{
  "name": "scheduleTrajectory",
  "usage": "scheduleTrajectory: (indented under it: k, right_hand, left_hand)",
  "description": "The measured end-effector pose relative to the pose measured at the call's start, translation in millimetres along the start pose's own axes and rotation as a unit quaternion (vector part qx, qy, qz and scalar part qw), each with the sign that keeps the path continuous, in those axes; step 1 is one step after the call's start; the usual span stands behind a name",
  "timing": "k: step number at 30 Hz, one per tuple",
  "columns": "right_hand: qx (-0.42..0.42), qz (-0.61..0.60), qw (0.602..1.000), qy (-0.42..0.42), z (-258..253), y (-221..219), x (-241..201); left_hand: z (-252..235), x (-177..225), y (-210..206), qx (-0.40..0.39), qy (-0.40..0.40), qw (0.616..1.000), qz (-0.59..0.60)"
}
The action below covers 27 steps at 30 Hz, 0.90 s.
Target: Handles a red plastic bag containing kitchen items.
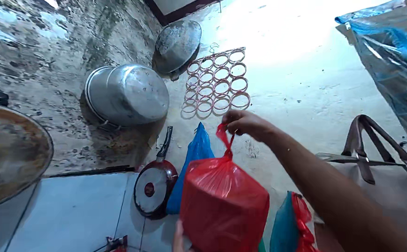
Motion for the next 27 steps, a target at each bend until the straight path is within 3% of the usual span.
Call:
scheduleTrajectory:
  k: [5, 8, 12, 21, 27]
  right_hand:
    - [0.147, -0.04, 0.988, -0.029, -26.9, 104.5, 74.7]
    - [0.218, -0.04, 0.973, -0.056, -36.6, 134.4, 107.7]
    - [0.251, -0.004, 0.963, -0.097, -47.2, 147.7, 142.7]
    - [0.278, -0.011, 0.945, -0.173, -52.8, 160.4, 198.0]
    - [0.263, -0.047, 0.957, -0.116, -35.7, 134.7, 197.1]
  left_hand:
    - [-77.1, -3.8, -101.4, -0.015, -0.052, 0.999, 0.002]
    - [-105.4, -2.8, -136.5, 0.012, -0.093, 0.996, -0.013]
    - [-120.7, -8.3, -160.9, 0.036, -0.104, 0.994, -0.026]
    - [-111.8, -29.4, -192.4, 0.058, -0.038, 0.995, -0.068]
    - [-96.0, -53.4, -178.2, 0.055, -0.004, 0.995, -0.079]
Point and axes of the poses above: each hand's wrist, its own z-axis away from the middle knuckle, its own y-axis out of the back of the hand, x = y × z, the point moved 10 cm from there along -z, towards the middle knuckle, and after that the axes turned 9 degrees about y, right-handed, at the moved point
